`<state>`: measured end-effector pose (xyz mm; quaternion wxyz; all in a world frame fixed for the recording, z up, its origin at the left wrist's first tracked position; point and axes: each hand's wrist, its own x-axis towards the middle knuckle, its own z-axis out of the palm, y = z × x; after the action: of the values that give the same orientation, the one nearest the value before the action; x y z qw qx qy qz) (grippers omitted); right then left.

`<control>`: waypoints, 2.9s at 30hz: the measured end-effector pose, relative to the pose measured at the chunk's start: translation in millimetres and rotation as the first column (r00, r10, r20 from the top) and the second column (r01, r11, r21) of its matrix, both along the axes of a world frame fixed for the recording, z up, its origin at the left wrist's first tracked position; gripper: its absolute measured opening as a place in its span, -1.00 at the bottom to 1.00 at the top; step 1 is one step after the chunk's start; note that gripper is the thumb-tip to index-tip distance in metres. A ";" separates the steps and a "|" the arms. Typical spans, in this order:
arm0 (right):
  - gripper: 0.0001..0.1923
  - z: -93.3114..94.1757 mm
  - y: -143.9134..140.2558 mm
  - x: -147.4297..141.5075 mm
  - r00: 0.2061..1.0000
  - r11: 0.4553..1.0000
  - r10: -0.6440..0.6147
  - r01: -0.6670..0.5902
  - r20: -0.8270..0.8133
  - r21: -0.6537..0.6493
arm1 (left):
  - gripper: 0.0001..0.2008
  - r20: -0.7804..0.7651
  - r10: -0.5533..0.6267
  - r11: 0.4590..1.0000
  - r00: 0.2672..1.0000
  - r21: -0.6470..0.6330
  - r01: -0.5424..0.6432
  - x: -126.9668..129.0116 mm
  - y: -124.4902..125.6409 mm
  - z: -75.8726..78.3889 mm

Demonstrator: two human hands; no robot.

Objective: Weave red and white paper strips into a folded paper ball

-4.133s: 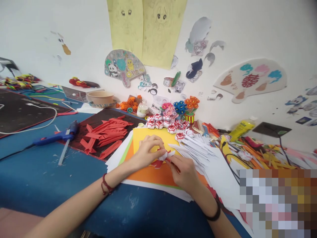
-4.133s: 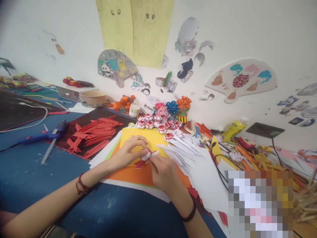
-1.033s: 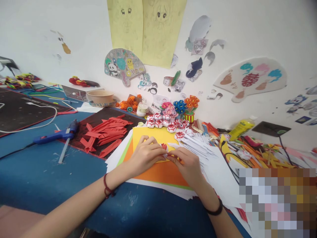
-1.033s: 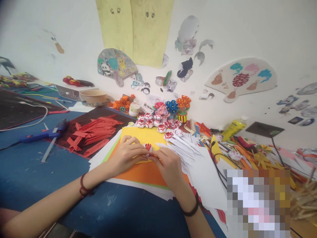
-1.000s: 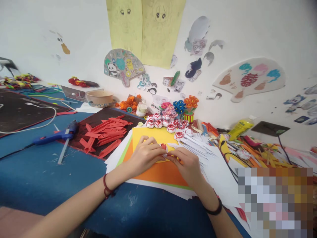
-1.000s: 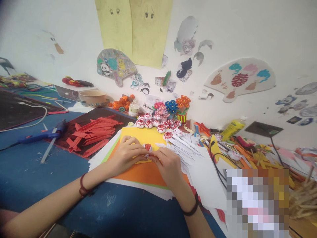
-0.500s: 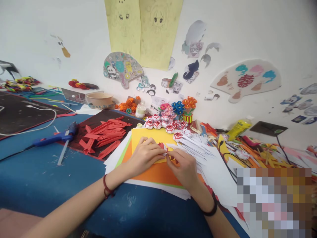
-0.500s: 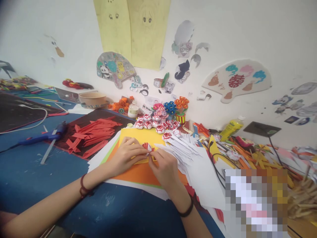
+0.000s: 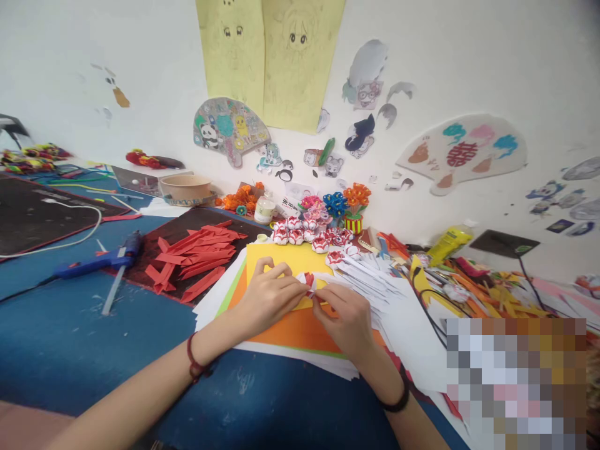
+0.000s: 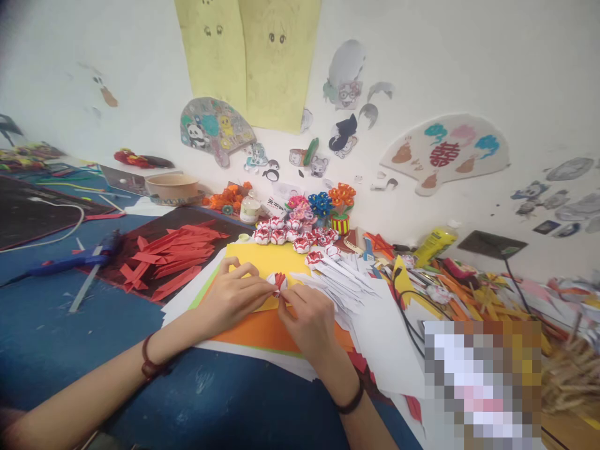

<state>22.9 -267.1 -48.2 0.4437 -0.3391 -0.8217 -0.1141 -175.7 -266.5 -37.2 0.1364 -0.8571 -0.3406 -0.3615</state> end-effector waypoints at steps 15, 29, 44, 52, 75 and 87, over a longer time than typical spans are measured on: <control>-0.84 -8.7 2.0 2.4 0.998 1.000 0.021 -0.022 0.067 0.005 | -0.89 -0.170 0.065 0.998 0.983 0.020 -0.063 3.3 -6.6 1.8; -0.76 -6.2 2.9 5.0 0.996 0.937 0.034 -0.059 -0.078 -0.345 | -0.78 -0.181 0.013 0.975 0.983 -0.218 -0.053 8.8 -3.9 -0.2; -0.73 3.2 2.6 3.9 0.984 0.916 -0.060 -0.014 -0.170 -0.400 | -0.85 0.091 -0.072 0.936 0.993 -0.338 0.099 15.8 -7.7 7.6; -0.87 14.9 -5.3 3.9 0.966 0.979 -0.134 0.095 -0.221 -0.179 | -0.83 0.271 0.098 0.929 0.958 -0.369 0.010 18.2 -7.1 7.6; -0.79 2.6 -7.3 -4.6 0.977 0.995 0.096 -0.087 0.188 -0.056 | -0.81 0.309 0.171 0.891 0.935 -0.454 -0.013 4.7 -4.7 20.9; -0.71 -13.9 -7.2 -9.3 0.997 0.999 -0.018 0.021 0.078 -0.037 | -0.82 0.261 0.075 0.949 0.962 -0.315 0.012 8.2 -10.6 15.6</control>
<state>13.6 -274.3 -62.1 0.4038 -0.3508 -0.8369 -0.1160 -167.5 -277.1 -21.6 -0.0433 -0.8049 -0.4229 -0.4140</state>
